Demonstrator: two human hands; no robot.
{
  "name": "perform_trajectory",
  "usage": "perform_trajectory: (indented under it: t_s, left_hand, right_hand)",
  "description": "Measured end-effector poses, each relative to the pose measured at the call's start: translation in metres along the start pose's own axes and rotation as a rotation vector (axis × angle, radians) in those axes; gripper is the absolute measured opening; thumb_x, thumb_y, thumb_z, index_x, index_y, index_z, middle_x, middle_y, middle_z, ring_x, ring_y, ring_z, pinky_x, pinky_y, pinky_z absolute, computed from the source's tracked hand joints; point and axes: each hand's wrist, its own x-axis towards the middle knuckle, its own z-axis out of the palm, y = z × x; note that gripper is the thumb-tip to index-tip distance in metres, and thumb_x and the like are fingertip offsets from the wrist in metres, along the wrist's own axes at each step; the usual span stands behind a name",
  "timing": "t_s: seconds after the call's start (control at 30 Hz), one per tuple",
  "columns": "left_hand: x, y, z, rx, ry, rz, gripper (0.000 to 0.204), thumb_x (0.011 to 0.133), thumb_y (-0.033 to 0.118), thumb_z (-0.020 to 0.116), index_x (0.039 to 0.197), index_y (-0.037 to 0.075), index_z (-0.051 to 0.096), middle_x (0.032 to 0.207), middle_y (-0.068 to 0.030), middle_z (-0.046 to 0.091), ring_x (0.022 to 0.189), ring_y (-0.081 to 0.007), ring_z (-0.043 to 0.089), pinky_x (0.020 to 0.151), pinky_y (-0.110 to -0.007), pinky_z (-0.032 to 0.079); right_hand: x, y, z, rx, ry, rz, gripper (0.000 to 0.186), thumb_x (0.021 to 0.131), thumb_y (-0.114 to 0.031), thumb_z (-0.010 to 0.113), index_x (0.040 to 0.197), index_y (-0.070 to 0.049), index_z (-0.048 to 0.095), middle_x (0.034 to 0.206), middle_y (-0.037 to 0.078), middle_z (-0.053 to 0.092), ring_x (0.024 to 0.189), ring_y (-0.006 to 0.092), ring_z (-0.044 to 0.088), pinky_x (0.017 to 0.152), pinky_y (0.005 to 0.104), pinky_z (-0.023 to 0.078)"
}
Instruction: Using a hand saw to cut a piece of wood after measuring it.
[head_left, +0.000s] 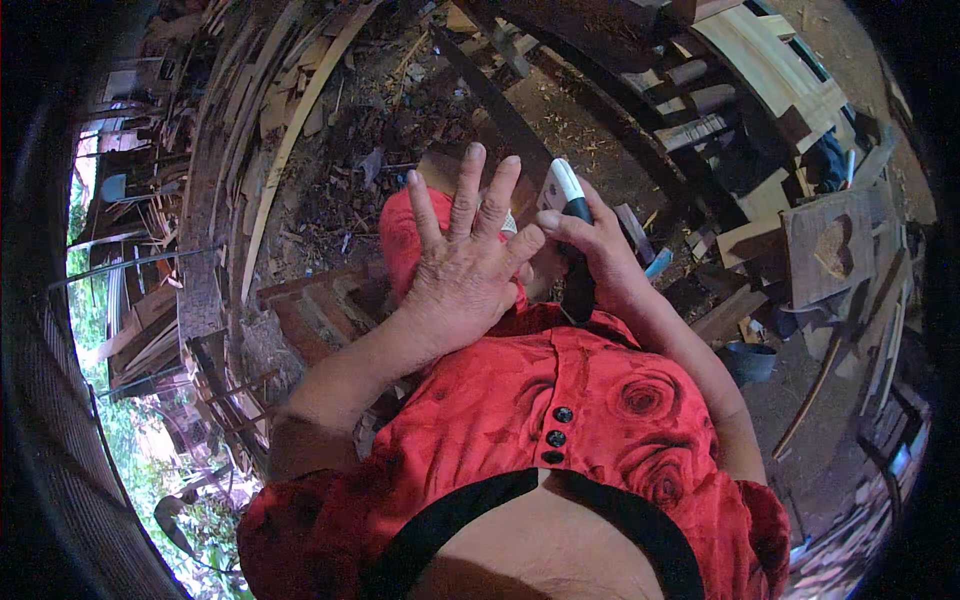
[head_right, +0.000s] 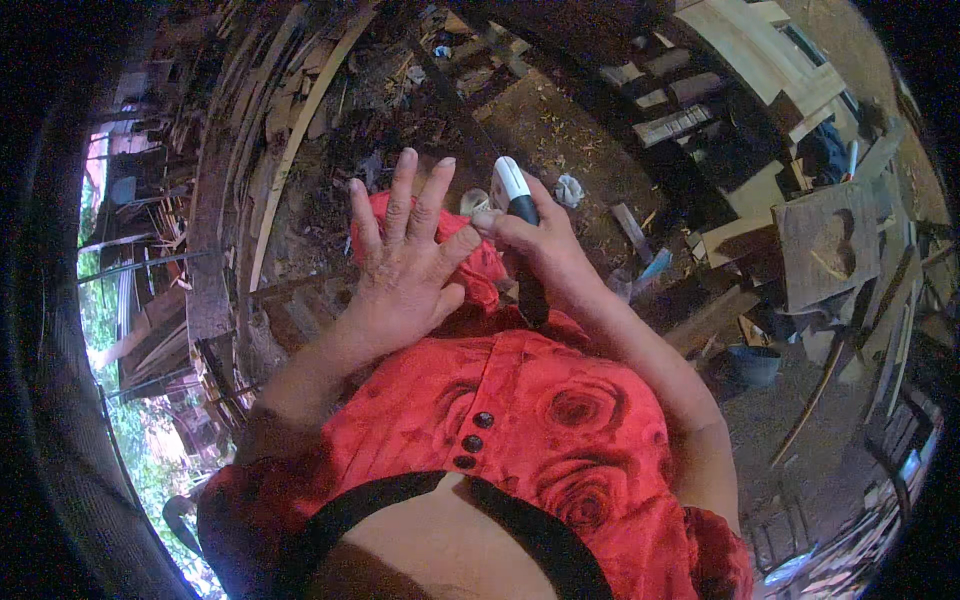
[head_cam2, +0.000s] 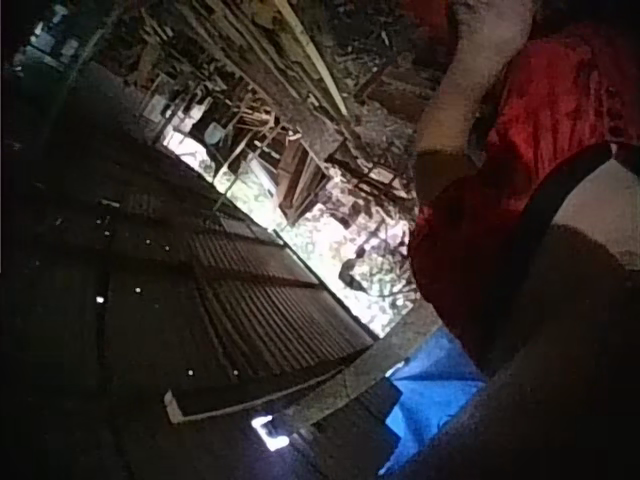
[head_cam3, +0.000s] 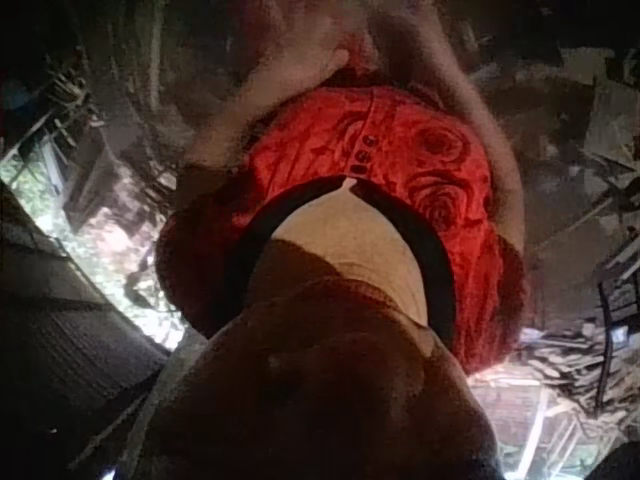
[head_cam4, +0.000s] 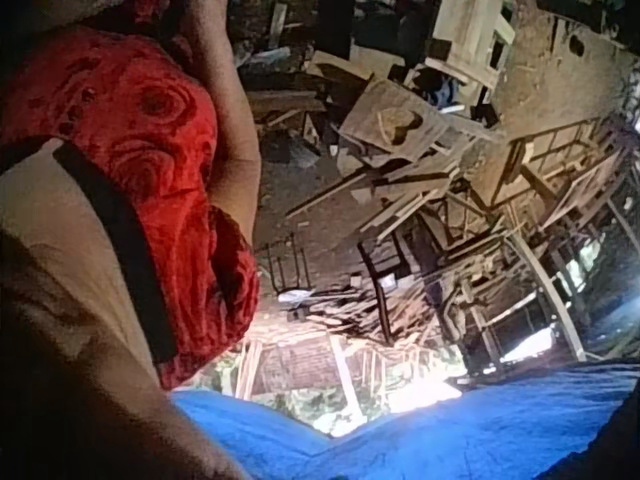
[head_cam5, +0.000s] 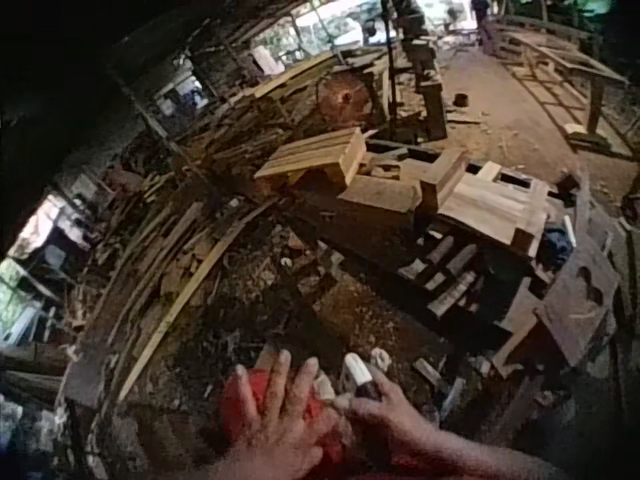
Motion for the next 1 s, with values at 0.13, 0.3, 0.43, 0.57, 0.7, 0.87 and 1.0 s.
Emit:
perform_trajectory:
  t_s: [0.13,0.3,0.43,0.57,0.7,0.87,1.0]
  left_hand:
    - [0.001,-0.004,0.001,0.032,-0.008,0.047,0.047,0.056,0.023,0.069,0.100,0.017,0.056,0.138,-0.0161,0.012,0.129,-0.0390,0.001,0.094,-0.067,0.002]
    - [0.001,-0.009,0.000,0.078,0.000,0.083,0.044,0.056,0.023,0.069,0.098,0.018,0.057,0.139,-0.0153,0.012,0.129,-0.0381,0.000,0.094,-0.067,0.002]
    - [-0.002,-0.009,-0.002,0.066,0.007,0.092,0.044,0.056,0.022,0.069,0.098,0.017,0.056,0.138,-0.0151,0.012,0.129,-0.0382,0.000,0.094,-0.067,0.002]
    - [-0.004,-0.008,-0.003,0.056,0.010,0.104,0.044,0.055,0.022,0.070,0.097,0.016,0.056,0.138,-0.0151,0.012,0.129,-0.0384,0.000,0.094,-0.067,0.001]
    - [-0.007,-0.005,-0.002,0.040,-0.031,0.116,0.043,0.055,0.022,0.071,0.095,0.016,0.056,0.137,-0.0157,0.013,0.129,-0.0386,-0.001,0.093,-0.067,0.000]
    - [-0.008,-0.004,0.002,0.071,0.012,0.115,0.044,0.055,0.024,0.072,0.096,0.018,0.056,0.136,-0.0161,0.015,0.129,-0.0387,-0.001,0.093,-0.068,0.000]
    - [-0.007,-0.002,0.003,0.085,0.007,0.118,0.047,0.054,0.025,0.072,0.098,0.021,0.056,0.136,-0.0156,0.015,0.129,-0.0380,-0.001,0.093,-0.068,0.000]
  right_hand:
    - [-0.001,0.001,0.001,0.022,-0.053,0.109,0.064,0.069,-0.020,0.067,0.124,-0.006,0.036,0.093,0.005,0.051,0.078,0.0126,0.050,0.066,0.0238,0.041]
    - [-0.002,0.003,0.007,0.115,-0.043,0.043,0.062,0.070,-0.017,0.066,0.124,-0.006,0.036,0.099,0.006,0.052,0.087,0.0139,0.051,0.077,0.0258,0.041]
    - [-0.003,0.004,0.010,0.070,-0.049,0.039,0.060,0.071,-0.014,0.064,0.124,-0.004,0.036,0.101,0.006,0.052,0.089,0.0135,0.050,0.078,0.0256,0.041]
    - [-0.004,0.004,0.010,0.079,-0.063,0.014,0.060,0.071,-0.013,0.063,0.124,-0.004,0.036,0.098,0.005,0.051,0.084,0.0125,0.050,0.075,0.0247,0.041]
    - [-0.008,0.003,0.009,0.022,-0.055,0.070,0.065,0.070,-0.013,0.062,0.127,-0.006,0.032,0.100,0.007,0.049,0.087,0.0164,0.050,0.078,0.0272,0.041]
    - [-0.015,0.002,0.010,0.095,-0.034,0.001,0.063,0.071,-0.015,0.064,0.126,-0.005,0.034,0.097,0.004,0.050,0.084,0.0112,0.049,0.076,0.0243,0.040]
    - [-0.020,0.001,0.011,0.182,0.004,0.016,0.064,0.071,-0.015,0.065,0.126,-0.005,0.034,0.099,0.004,0.050,0.087,0.0118,0.049,0.078,0.0246,0.040]
